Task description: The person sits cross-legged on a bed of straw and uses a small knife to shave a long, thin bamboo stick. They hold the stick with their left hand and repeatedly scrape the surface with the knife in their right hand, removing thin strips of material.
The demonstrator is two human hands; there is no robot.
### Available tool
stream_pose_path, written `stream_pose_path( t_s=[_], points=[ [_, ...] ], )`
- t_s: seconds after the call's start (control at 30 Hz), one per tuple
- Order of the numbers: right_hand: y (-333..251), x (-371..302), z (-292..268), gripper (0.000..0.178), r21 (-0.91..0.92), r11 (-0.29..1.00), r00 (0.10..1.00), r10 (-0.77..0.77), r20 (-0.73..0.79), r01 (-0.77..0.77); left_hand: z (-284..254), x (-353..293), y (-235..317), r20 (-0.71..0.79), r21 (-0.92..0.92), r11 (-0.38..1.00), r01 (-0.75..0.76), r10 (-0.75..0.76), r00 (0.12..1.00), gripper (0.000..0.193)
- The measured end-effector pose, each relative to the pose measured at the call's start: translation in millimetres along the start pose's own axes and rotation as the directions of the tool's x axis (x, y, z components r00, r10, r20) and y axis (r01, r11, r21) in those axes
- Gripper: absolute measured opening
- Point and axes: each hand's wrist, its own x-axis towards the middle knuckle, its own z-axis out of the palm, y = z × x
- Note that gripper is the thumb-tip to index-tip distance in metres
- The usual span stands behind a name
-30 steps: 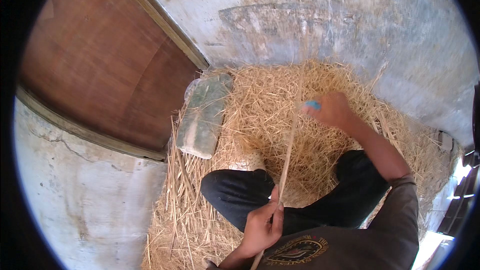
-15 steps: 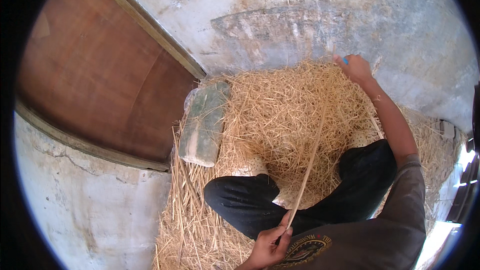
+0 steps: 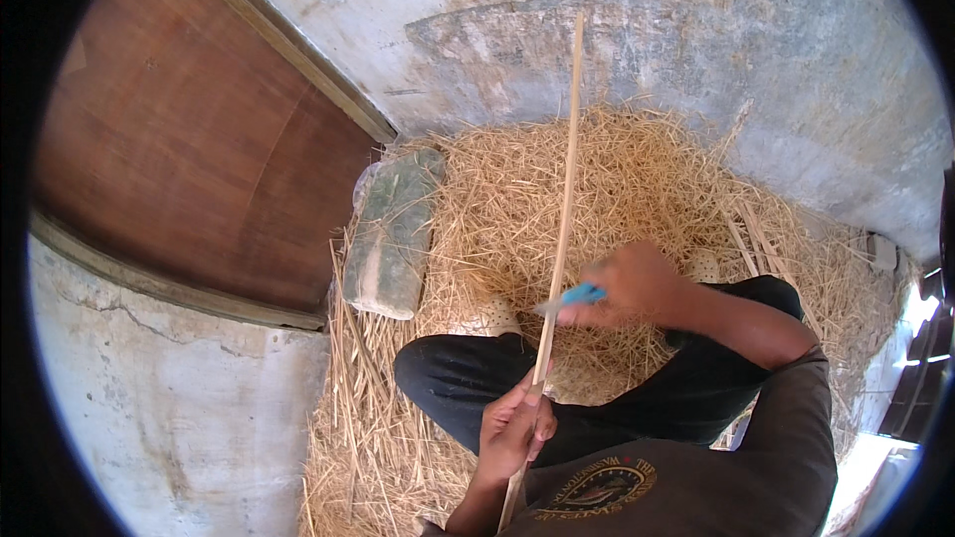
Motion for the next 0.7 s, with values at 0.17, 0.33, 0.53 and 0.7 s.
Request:
stream_pose_path(
  t_s=[0.17,0.33,0.53,0.7],
  points=[
    [26.5,18.6,-1.1,0.069,-0.137,0.99,0.985,0.01,-0.175,-0.034,11.1,-1.8,3.5,-0.042,0.066,0.998,-0.003,0.005,0.999,0.043],
    [8.9,17.2,15.1,0.072,-0.147,0.989,0.998,-0.042,-0.05,0.034,11.1,-4.4,5.3,-0.09,0.139,0.99,-0.022,0.035,0.995,0.043],
    [2.6,18.4,15.9,0.068,-0.06,0.994,0.995,-0.096,-0.028,0.094,7.0,-6.5,9.7,-0.119,0.338,0.94,-0.051,0.096,0.988,0.042],
    [38.0,36.7,9.8,0.066,-0.151,0.987,0.994,0.042,-0.103,-0.057,14.2,-9.9,11.0,-0.132,0.375,0.927,0.017,0.035,0.991,0.041]
  ],
)
